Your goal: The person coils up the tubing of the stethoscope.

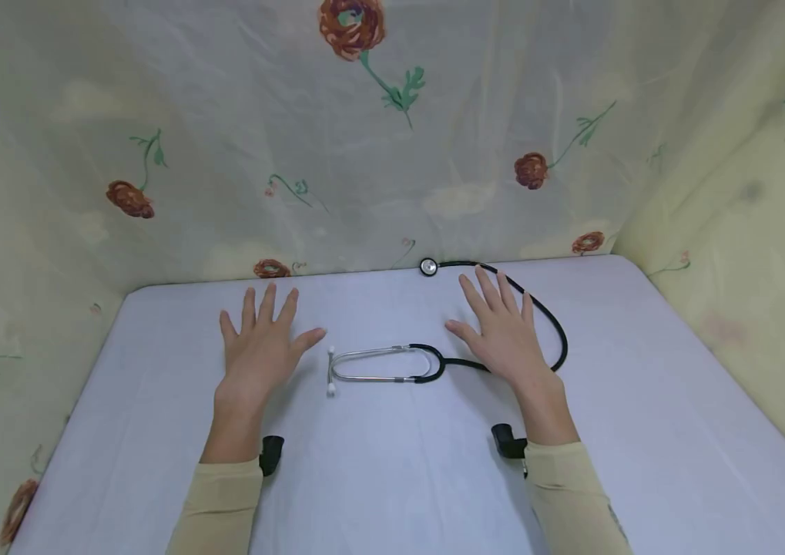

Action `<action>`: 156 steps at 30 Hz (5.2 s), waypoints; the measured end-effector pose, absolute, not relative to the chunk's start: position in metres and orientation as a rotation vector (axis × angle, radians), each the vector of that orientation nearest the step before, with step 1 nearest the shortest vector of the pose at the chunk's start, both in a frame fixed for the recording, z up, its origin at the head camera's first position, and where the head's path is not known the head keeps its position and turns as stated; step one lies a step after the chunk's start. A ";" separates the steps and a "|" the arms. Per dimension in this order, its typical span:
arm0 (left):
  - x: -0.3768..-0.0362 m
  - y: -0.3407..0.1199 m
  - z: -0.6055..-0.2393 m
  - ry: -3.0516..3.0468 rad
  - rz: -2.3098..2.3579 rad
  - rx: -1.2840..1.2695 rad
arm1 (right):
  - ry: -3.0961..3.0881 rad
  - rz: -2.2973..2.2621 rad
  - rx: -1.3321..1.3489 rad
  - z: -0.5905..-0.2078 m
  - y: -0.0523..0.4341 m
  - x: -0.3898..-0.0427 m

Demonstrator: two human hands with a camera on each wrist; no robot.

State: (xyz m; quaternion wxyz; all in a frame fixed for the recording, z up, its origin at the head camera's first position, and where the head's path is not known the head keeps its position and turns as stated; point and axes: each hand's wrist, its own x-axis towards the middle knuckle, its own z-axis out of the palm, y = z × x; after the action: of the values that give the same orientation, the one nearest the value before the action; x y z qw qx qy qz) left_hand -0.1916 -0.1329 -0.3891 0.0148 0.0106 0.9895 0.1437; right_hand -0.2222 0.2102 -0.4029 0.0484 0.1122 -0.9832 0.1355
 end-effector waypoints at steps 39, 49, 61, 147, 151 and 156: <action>-0.193 -0.099 -0.397 3.020 0.477 0.332 | -3.050 0.623 0.409 -0.397 0.203 -0.220; -0.190 -0.087 -0.402 2.991 0.416 0.396 | -3.157 0.720 0.343 -0.399 0.203 -0.218; -0.187 -0.079 -0.407 2.987 0.364 0.469 | -3.165 0.703 0.342 -0.400 0.201 -0.218; -0.181 -0.060 -0.415 3.003 0.142 0.462 | -3.272 0.591 0.435 -0.412 0.190 -0.219; -0.182 -0.060 -0.415 3.008 0.146 0.471 | -3.285 0.600 0.429 -0.410 0.190 -0.219; -0.183 -0.059 -0.416 3.012 0.173 0.465 | -3.289 0.612 0.426 -0.408 0.189 -0.218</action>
State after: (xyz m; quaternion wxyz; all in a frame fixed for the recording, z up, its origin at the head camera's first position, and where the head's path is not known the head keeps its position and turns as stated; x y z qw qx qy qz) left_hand -0.1832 -0.0595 -0.4158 0.0444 0.1522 0.9857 0.0566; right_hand -0.2183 0.1889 -0.4082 -0.1152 0.1254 -0.9688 0.1802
